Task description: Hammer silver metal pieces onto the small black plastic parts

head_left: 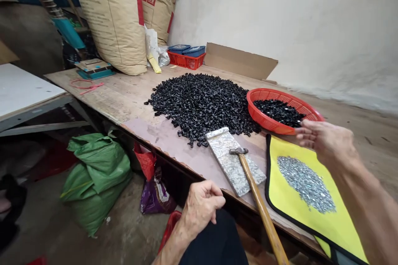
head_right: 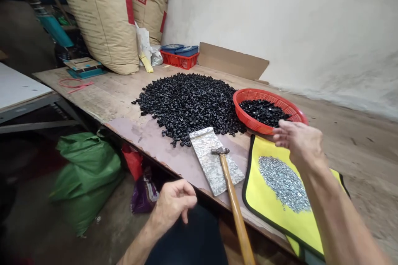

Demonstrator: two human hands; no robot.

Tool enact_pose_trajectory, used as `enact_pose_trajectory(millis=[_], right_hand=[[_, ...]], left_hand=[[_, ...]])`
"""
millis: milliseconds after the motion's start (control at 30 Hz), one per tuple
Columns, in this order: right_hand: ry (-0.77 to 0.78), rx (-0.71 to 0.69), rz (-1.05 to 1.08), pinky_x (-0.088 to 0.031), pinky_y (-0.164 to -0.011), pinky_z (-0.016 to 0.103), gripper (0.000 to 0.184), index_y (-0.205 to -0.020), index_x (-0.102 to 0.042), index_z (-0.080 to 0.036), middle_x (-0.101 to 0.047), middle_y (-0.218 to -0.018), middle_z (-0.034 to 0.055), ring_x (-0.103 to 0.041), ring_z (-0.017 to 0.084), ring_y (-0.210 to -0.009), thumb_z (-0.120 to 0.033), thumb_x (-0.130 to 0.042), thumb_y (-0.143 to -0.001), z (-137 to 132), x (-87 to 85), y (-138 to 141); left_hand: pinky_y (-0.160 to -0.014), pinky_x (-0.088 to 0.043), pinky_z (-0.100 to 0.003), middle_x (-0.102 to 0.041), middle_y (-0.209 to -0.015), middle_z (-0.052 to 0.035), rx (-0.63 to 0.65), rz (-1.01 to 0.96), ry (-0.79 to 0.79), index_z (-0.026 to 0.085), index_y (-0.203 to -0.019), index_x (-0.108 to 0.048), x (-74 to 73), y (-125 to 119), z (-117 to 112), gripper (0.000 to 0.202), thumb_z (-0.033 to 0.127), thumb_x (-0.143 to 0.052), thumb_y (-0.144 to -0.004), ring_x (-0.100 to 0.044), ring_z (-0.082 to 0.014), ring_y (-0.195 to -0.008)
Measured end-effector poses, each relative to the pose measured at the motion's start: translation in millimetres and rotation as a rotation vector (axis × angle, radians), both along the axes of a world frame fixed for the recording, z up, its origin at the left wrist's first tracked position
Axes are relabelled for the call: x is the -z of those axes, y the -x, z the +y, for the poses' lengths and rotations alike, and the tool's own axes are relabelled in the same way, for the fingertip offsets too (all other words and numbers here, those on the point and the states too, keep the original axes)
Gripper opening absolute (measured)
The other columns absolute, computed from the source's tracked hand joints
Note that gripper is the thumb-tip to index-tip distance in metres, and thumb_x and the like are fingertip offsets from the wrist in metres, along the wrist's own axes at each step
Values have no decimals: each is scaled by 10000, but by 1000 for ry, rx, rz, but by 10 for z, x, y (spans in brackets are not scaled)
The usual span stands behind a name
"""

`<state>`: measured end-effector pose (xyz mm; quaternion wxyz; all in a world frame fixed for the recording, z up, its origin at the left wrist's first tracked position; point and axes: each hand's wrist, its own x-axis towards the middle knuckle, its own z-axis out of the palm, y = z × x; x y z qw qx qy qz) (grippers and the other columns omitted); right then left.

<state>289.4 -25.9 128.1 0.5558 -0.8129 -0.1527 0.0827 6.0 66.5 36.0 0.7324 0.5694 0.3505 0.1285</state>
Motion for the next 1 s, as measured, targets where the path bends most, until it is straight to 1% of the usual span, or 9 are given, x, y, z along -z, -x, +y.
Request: enact_pose_trajectory(millis=[100, 167, 267, 433, 633, 733, 800, 900, 1000], right_hand=[[264, -67, -120, -453, -469, 325, 220, -739, -624, -216, -599, -536, 50, -530, 180, -464, -405, -605, -628, -113, 301, 483], [342, -177, -106, -450, -467, 326, 287, -702, -662, -195, -602, -515, 36, -536, 180, -445, -449, -612, -579, -177, 501, 831], [452, -234, -167, -467, -539, 339, 339, -688, -670, -206, -659, -609, 49, -589, 202, -516, -505, -538, -598, -264, 685, 1097], [542, -53, -290, -472, -620, 365, 325, -709, -652, -227, -695, -724, 56, -629, 241, -630, -501, -509, -610, -581, 808, 880], [637, -40, -233, -478, -690, 402, 303, -684, -649, -249, -702, -750, 46, -636, 266, -685, -504, -515, -588, -849, 885, 754], [613, -53, -227, -476, -657, 393, 303, -658, -645, -248, -694, -715, 50, -626, 261, -661, -505, -510, -575, -805, 839, 836], [576, -31, -199, -467, -621, 381, 320, -668, -649, -240, -681, -689, 55, -615, 252, -633, -510, -512, -565, -749, 775, 920], [470, -56, -139, -442, -551, 340, 327, -686, -655, -232, -637, -603, 43, -573, 208, -547, -519, -534, -588, -628, 676, 1118], [356, -236, -8, -408, -475, 289, 308, -723, -656, -220, -575, -518, 10, -509, 154, -463, -503, -559, -655, -448, 622, 1387]], left_hand=[[-340, -322, -179, -477, -398, 59, -182, 27, -177, 154, -600, -554, 18, -12, 337, 41, 177, -572, -628, -455, -84, -315], [-384, -375, -201, -513, -455, 56, -286, 61, -310, 161, -663, -581, 47, -68, 599, 30, 184, -567, -650, -476, -92, -351], [-517, -435, -225, -593, -620, 27, -282, 77, -558, 174, -753, -634, 94, -228, 910, 111, 154, -581, -657, -542, -107, -507], [-657, -414, -262, -600, -720, -10, -133, 270, -981, 188, -771, -653, 135, -483, 1069, 117, 137, -621, -671, -557, -155, -693], [-615, -361, -266, -618, -834, -44, -137, 365, -1180, 193, -744, -632, 234, -618, 1008, 43, 199, -590, -744, -563, -172, -731], [-621, -367, -255, -606, -739, -27, -204, 240, -1132, 182, -629, -595, 267, -629, 1026, 115, 150, -571, -737, -549, -147, -676], [-636, -388, -246, -599, -683, -13, -278, 64, -1013, 178, -588, -580, 255, -609, 1028, 136, 140, -580, -718, -549, -135, -664], [-511, -388, -224, -548, -539, 29, -359, -153, -645, 175, -627, -606, 194, -561, 936, 57, 186, -626, -680, -499, -102, -502], [-345, -308, -197, -489, -442, 63, -397, -314, -169, 153, -679, -606, 107, -514, 709, 129, 246, -679, -626, -391, -67, -345]])
